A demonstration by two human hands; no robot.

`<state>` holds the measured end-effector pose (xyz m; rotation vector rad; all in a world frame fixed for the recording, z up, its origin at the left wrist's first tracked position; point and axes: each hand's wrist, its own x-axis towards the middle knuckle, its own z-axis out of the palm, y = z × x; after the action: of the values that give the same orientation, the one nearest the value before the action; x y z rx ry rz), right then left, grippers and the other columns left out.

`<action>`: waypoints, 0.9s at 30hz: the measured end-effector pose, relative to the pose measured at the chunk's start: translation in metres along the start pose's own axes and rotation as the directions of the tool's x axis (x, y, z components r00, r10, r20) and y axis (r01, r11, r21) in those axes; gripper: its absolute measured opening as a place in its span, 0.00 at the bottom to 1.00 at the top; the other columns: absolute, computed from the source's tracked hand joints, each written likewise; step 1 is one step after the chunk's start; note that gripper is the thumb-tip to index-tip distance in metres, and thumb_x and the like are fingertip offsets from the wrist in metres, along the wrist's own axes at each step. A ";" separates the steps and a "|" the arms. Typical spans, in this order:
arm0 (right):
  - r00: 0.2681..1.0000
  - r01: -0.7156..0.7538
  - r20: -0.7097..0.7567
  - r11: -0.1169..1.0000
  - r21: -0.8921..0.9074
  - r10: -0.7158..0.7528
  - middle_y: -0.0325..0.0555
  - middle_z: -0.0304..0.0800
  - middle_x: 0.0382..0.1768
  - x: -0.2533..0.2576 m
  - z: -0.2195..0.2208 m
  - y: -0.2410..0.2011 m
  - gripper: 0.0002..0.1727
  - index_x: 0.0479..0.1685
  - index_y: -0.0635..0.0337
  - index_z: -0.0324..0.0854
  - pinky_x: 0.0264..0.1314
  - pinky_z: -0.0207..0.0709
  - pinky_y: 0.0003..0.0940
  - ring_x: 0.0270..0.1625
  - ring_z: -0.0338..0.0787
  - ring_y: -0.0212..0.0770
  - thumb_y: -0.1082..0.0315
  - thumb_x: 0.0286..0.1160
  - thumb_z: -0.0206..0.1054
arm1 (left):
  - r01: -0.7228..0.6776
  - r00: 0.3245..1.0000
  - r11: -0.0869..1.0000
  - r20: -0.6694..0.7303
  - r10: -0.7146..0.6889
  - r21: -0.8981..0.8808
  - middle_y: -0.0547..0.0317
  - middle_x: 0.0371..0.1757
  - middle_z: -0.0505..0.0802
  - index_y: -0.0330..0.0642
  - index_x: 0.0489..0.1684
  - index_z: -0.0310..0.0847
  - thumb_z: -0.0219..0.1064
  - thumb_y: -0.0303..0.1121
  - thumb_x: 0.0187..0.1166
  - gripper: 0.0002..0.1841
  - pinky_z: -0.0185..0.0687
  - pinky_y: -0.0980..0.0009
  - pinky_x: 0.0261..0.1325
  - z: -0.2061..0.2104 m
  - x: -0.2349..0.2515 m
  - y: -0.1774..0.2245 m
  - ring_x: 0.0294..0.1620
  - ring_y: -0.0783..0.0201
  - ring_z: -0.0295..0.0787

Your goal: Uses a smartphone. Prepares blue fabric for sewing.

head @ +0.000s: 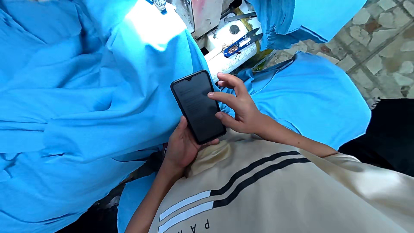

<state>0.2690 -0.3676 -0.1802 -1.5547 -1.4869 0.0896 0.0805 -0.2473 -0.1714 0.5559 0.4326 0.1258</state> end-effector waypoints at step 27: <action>0.998 0.059 0.039 0.998 -0.010 -0.058 0.69 0.69 0.76 -0.007 -0.001 0.000 0.17 0.49 0.51 0.92 0.83 0.62 0.52 0.83 0.67 0.56 0.54 0.80 0.59 | -0.036 0.999 0.999 -0.009 0.037 0.017 0.51 0.64 0.92 0.55 0.69 0.80 0.48 0.57 0.90 0.24 0.92 0.47 0.59 0.000 0.001 0.006 0.62 0.48 0.93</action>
<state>0.2676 -0.3740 -0.1837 -1.5248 -1.5647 0.0777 0.0813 -0.2418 -0.1683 0.5801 0.4326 0.1598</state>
